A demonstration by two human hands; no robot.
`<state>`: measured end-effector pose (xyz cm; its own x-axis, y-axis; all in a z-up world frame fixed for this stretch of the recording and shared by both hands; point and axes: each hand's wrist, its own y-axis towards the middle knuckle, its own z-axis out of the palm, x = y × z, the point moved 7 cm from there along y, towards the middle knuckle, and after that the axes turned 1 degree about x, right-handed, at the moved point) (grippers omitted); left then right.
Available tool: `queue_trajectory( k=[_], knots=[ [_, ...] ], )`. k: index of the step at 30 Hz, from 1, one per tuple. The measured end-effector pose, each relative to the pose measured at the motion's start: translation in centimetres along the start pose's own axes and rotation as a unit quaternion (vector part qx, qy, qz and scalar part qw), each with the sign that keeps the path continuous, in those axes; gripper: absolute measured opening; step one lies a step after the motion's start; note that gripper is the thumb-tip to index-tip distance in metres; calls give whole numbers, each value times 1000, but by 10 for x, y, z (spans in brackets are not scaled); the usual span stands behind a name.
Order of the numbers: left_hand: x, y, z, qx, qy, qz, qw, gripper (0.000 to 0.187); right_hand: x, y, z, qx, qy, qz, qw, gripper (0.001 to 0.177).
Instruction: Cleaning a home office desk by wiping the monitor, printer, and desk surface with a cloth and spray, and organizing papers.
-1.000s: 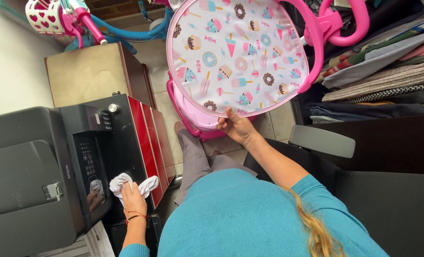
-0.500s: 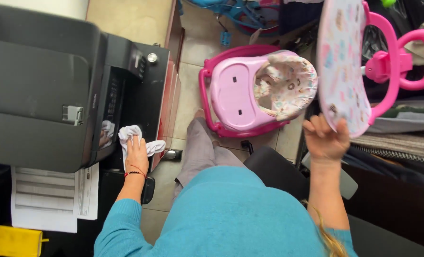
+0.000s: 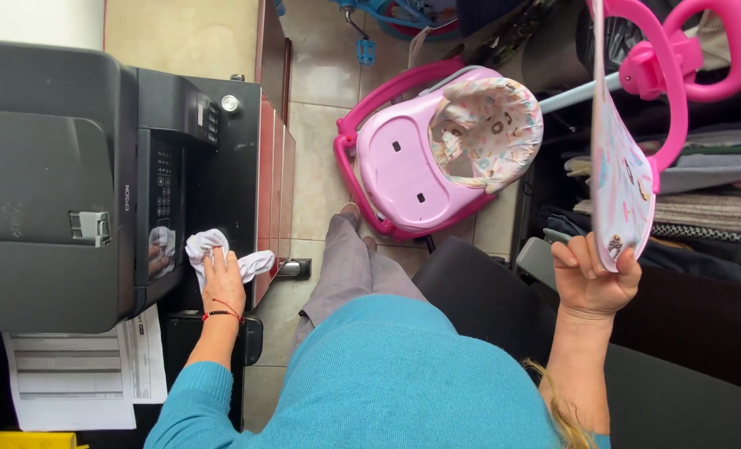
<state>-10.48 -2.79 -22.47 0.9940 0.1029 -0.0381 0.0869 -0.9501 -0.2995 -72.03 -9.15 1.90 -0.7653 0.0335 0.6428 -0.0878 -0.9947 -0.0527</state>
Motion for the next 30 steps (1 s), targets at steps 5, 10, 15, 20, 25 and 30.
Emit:
queue_trajectory(
  k=[5,10,15,20,25,30],
  knots=[
    [2,-1,5,-41,17,20,999,55,14,2,17,-10,1,-13,1000,74],
    [3,2,7,-19,25,7,999,56,-29,34,-25,-75,-3,3,997,42],
    [-4,-7,-7,-82,51,32,995,55,-133,98,2,16,-20,105,994,25],
    [0,-3,5,-106,34,26,993,53,-188,172,92,66,-33,137,988,31],
    [-1,-2,2,-136,23,22,990,49,-203,235,142,107,-7,113,988,38],
    [-1,-2,4,-118,42,11,992,51,-187,211,122,87,-47,127,987,38]
  ],
)
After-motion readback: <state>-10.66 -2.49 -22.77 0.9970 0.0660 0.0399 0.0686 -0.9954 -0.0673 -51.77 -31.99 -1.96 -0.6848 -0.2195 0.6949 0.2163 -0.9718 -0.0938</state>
